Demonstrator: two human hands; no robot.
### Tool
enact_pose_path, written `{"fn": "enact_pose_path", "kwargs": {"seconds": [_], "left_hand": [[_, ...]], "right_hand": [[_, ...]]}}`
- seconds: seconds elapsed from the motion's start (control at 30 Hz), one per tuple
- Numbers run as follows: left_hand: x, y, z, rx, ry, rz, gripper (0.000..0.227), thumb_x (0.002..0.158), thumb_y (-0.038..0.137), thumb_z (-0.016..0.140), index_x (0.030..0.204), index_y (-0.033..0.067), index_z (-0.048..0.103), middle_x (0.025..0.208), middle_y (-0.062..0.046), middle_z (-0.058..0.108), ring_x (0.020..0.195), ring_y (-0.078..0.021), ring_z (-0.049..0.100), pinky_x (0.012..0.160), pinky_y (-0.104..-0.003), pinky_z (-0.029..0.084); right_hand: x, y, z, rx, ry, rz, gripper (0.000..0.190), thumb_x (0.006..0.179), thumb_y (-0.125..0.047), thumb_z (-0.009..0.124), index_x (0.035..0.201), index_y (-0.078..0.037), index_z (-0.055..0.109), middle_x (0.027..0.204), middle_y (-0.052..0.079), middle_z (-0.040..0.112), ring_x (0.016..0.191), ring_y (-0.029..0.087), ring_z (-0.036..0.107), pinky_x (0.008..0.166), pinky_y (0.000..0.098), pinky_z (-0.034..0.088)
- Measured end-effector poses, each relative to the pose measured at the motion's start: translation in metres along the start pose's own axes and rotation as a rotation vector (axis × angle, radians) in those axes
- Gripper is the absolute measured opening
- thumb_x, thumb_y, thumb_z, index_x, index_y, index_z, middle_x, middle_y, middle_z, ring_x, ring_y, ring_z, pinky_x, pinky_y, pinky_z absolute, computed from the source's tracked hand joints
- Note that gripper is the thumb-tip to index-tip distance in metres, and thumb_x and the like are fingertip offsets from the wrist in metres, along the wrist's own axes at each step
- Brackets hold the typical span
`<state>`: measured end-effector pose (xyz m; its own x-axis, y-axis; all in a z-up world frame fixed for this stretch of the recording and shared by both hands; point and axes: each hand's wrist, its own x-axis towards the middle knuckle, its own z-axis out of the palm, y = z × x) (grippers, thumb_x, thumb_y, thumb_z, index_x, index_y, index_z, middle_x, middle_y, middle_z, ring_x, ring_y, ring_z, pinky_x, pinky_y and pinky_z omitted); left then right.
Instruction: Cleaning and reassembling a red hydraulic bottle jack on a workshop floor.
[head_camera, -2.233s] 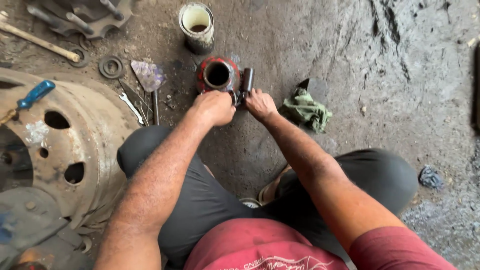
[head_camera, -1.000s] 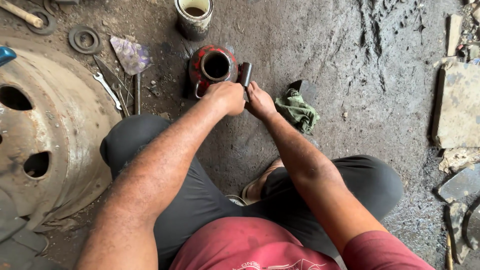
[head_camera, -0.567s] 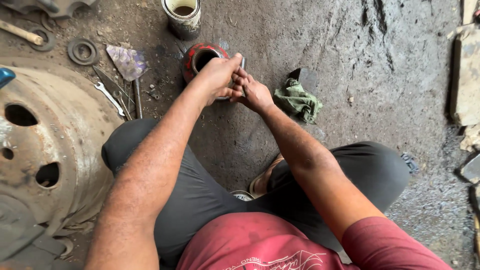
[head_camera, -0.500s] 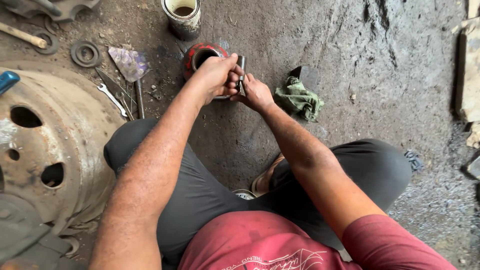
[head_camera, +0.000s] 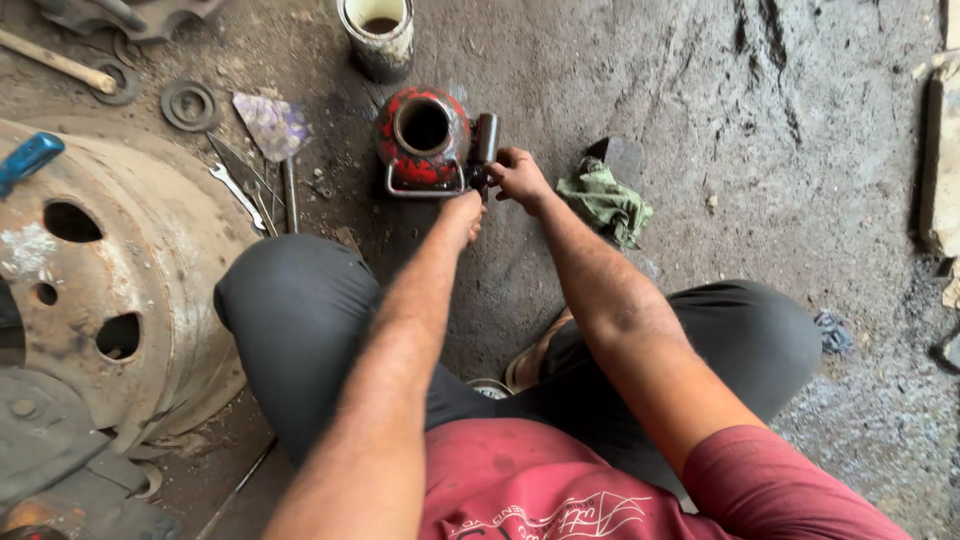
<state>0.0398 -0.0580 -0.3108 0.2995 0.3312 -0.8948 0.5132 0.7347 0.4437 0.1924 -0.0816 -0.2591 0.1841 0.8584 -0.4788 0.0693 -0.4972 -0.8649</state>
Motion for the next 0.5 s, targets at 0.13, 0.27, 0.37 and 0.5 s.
{"fn": "enact_pose_path", "kwargs": {"seconds": [0.13,0.27,0.37,0.5], "left_hand": [[0.011,-0.005,0.022,-0.400,0.043,0.019,0.034,0.107,0.036,0.045,0.089,0.0085,0.053,0.060,0.002,0.043,0.046,-0.0098,0.035,0.038,-0.026,0.025],[0.038,-0.033,0.039,-0.837,-0.037,0.174,0.028,0.107,0.039,0.050,0.092,0.0153,0.048,0.058,0.006,0.035,0.044,-0.0084,0.033,0.038,-0.025,0.026],[0.049,-0.034,0.039,-0.888,0.068,0.216,0.026,0.105,0.034,0.057,0.088,0.0150,0.050,0.058,0.004,0.040,0.045,-0.0106,0.036,0.039,-0.028,0.025],[0.044,-0.018,0.036,-0.564,0.532,0.379,0.025,0.102,0.028,0.065,0.089,0.0116,0.079,0.064,0.006,0.061,0.054,-0.0062,0.048,0.046,-0.027,0.038]], "right_hand": [[0.029,0.028,0.005,0.159,0.126,0.054,0.026,0.095,-0.016,0.071,0.113,0.002,0.070,0.092,0.008,0.075,0.076,0.016,0.070,0.059,0.0322,0.058],[0.027,0.030,0.006,0.116,0.149,0.051,0.021,0.093,-0.016,0.071,0.100,0.004,0.073,0.085,0.010,0.075,0.071,0.018,0.071,0.056,0.0367,0.062],[0.011,0.016,0.006,0.177,0.148,0.108,0.021,0.097,-0.018,0.068,0.098,0.004,0.072,0.082,0.012,0.075,0.068,0.020,0.073,0.059,0.0361,0.062],[-0.017,0.019,0.012,-0.175,0.306,0.126,0.026,0.099,-0.022,0.064,0.096,0.003,0.072,0.077,0.015,0.074,0.065,0.021,0.074,0.058,0.0376,0.063]]}}
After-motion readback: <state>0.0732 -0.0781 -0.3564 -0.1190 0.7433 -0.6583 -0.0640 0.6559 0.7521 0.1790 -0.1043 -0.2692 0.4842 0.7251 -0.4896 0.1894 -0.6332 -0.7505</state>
